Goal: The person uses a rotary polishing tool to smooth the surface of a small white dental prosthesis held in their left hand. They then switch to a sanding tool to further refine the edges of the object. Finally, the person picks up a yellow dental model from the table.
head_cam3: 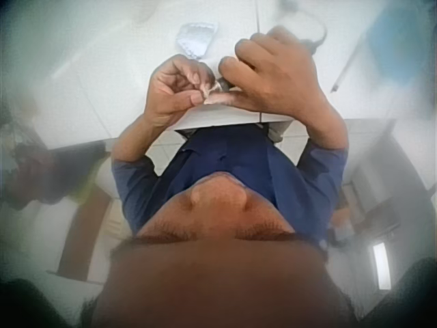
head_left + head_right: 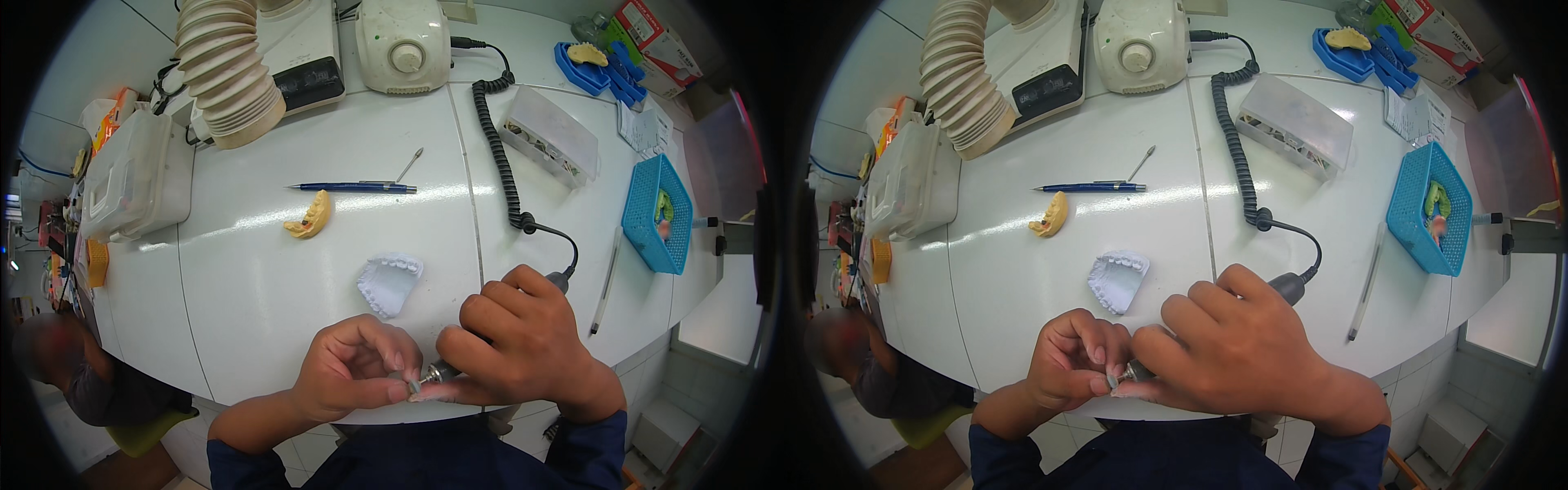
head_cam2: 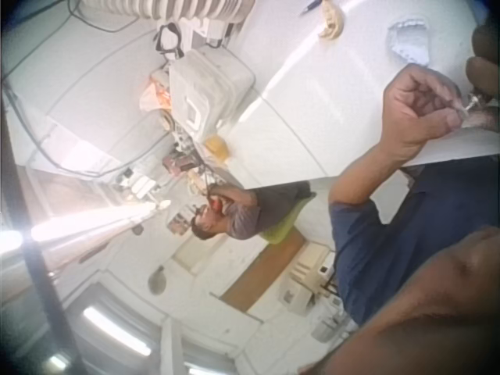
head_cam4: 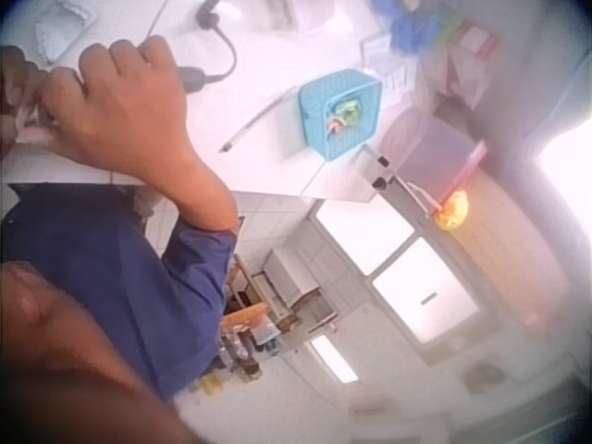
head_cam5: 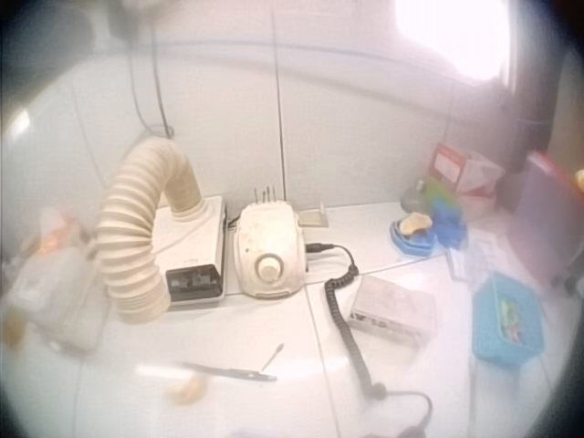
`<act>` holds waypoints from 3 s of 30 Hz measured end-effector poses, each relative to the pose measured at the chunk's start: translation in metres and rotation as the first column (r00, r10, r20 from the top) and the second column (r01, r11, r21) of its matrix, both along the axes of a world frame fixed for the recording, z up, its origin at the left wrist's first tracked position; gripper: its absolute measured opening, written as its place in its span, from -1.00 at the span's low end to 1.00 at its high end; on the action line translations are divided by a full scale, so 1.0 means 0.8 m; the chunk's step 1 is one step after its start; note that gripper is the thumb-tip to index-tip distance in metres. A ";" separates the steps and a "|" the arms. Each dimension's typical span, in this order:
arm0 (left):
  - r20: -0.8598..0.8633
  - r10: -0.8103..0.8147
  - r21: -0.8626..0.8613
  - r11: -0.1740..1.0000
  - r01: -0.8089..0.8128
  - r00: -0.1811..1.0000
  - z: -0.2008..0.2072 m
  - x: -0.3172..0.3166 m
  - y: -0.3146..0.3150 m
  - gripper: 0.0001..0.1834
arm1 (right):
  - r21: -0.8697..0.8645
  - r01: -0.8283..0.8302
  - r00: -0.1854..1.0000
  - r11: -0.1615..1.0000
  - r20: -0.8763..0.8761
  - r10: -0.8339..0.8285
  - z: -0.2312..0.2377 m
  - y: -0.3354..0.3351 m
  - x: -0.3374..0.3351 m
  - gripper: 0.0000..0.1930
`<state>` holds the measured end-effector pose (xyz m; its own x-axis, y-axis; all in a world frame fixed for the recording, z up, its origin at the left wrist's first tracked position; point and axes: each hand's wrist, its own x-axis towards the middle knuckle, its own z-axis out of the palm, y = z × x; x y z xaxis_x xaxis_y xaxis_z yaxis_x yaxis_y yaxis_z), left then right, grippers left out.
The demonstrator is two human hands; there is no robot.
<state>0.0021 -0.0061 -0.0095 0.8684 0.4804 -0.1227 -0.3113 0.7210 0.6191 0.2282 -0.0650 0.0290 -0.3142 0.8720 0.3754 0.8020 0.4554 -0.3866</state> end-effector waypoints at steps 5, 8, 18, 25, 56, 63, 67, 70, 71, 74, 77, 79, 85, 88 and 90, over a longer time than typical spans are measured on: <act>-0.001 0.002 0.003 1.000 -0.002 1.000 0.001 0.001 0.000 -0.70 | 0.010 -0.017 1.000 1.000 0.003 0.017 -0.001 0.000 0.001 -0.55; -0.003 0.005 0.001 1.000 -0.005 1.000 0.001 0.001 0.000 -0.71 | 0.014 -0.018 1.000 1.000 0.004 0.018 -0.001 -0.001 0.001 -0.55; -0.171 0.057 -0.018 0.998 -0.061 0.984 0.017 0.008 -0.003 -0.71 | -0.029 0.034 0.999 0.999 0.013 -0.033 0.002 0.001 0.001 -0.52; -0.025 0.021 -0.018 1.000 -0.021 0.999 0.002 0.000 -0.002 -0.72 | -0.026 0.020 1.000 0.999 0.016 -0.020 0.001 0.000 -0.001 -0.51; -0.055 0.053 0.016 0.999 -0.052 0.997 0.003 0.002 -0.003 -0.77 | -0.092 0.008 1.000 0.996 0.022 -0.006 0.005 0.000 0.002 -0.51; -0.058 0.049 0.019 0.999 -0.048 0.997 0.003 0.002 -0.003 -0.76 | -0.071 0.006 1.000 0.997 0.019 -0.005 0.005 0.001 0.002 -0.51; -0.049 0.049 0.030 0.998 -0.048 0.998 0.003 0.003 -0.003 -0.76 | -0.065 0.003 1.000 0.998 0.026 -0.001 0.007 0.001 0.002 -0.52; -0.052 0.051 0.033 0.998 -0.049 0.997 0.003 0.003 -0.003 -0.77 | -0.055 0.004 1.000 0.998 0.016 -0.003 0.005 0.001 0.002 -0.52; -0.055 0.052 0.027 0.998 -0.051 0.997 0.002 0.003 -0.003 -0.77 | -0.060 0.007 1.000 0.998 0.014 -0.006 0.005 0.001 0.002 -0.52; -0.065 0.049 0.010 0.999 -0.048 0.997 0.002 0.002 -0.004 -0.77 | -0.068 0.016 1.000 0.998 0.022 -0.015 0.005 0.001 0.002 -0.51; -0.063 0.048 0.006 0.999 -0.047 0.997 0.002 0.002 -0.003 -0.76 | -0.069 0.017 1.000 0.998 0.022 -0.015 0.005 0.001 0.002 -0.51; -0.057 0.049 0.013 0.999 -0.048 0.997 0.002 0.003 -0.004 -0.76 | -0.066 0.015 1.000 0.998 0.017 -0.014 0.004 0.001 0.002 -0.51; -0.049 0.055 0.024 0.998 -0.054 0.997 0.002 0.003 -0.004 -0.76 | -0.063 0.013 1.000 0.998 0.008 -0.013 0.005 0.000 0.003 -0.51; -0.051 0.055 0.007 0.998 -0.055 0.997 0.002 0.003 -0.004 -0.76 | -0.065 0.023 1.000 0.998 0.010 -0.022 0.004 0.001 0.002 -0.51; -0.051 0.057 0.004 0.998 -0.057 0.997 0.001 0.002 -0.004 -0.76 | -0.073 0.018 1.000 0.997 0.019 -0.017 0.003 0.001 0.003 -0.51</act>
<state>0.0040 -0.0096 -0.0083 0.8324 0.5290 -0.1653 -0.3193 0.7016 0.6370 0.2303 -0.0646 0.0317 -0.3048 0.9023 0.3048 0.8167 0.4123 -0.4038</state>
